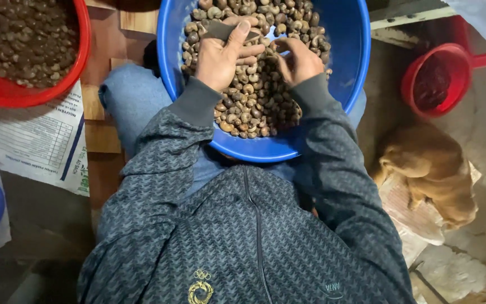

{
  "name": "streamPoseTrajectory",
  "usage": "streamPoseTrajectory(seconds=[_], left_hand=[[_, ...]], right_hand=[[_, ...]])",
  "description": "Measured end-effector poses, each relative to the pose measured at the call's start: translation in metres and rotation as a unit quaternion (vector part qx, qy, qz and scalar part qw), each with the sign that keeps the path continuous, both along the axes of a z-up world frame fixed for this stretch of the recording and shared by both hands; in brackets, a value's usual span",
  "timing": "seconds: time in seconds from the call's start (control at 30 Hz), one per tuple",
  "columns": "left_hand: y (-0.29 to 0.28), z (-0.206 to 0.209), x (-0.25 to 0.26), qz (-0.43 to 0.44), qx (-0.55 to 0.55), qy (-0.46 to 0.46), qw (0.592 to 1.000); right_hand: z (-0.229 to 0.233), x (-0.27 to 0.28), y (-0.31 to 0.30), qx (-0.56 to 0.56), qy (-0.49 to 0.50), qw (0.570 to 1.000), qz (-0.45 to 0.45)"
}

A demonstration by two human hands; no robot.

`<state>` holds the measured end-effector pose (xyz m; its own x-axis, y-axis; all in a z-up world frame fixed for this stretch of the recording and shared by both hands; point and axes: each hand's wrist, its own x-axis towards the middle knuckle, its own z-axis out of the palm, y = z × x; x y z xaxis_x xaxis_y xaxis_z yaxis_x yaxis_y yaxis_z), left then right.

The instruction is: A person is manually peeling nuts using a small metal tool, prying open the shells and sorting the nuts into different colored bowls.

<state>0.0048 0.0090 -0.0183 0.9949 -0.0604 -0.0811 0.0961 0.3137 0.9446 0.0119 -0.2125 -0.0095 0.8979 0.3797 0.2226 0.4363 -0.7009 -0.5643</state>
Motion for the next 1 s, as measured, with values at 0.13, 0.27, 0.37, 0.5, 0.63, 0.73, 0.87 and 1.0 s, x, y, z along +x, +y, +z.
streamPoseTrajectory(seconds=[0.13,0.27,0.37,0.5,0.63,0.73,0.87,1.0], left_hand=[[-0.001,-0.005,-0.001,0.04,-0.058,0.032,0.997],[0.001,-0.008,-0.001,0.052,-0.087,0.034,0.994],[0.001,-0.003,-0.002,0.045,-0.069,0.03,0.996],[0.0,0.013,-0.002,0.041,0.018,0.04,0.998],[0.003,0.014,0.0,0.021,0.026,0.054,0.998],[0.003,0.019,0.001,0.016,0.004,0.074,0.997],[0.005,0.011,0.001,0.013,-0.043,0.109,0.993],[0.014,-0.01,-0.001,-0.061,0.004,0.039,0.997]], right_hand=[[-0.044,0.015,0.005,-0.136,-0.037,0.99,0.016],[-0.064,0.014,0.012,-0.217,-0.059,0.974,-0.015],[-0.066,0.011,0.014,-0.219,-0.07,0.973,-0.015],[-0.064,0.01,0.015,-0.21,-0.093,0.973,-0.008],[-0.074,0.012,0.015,-0.232,-0.098,0.968,-0.007],[-0.075,0.012,0.015,-0.209,-0.152,0.966,0.029],[-0.075,0.013,0.021,-0.215,-0.212,0.953,0.017],[-0.085,0.021,0.026,-0.203,-0.318,0.926,0.03]])
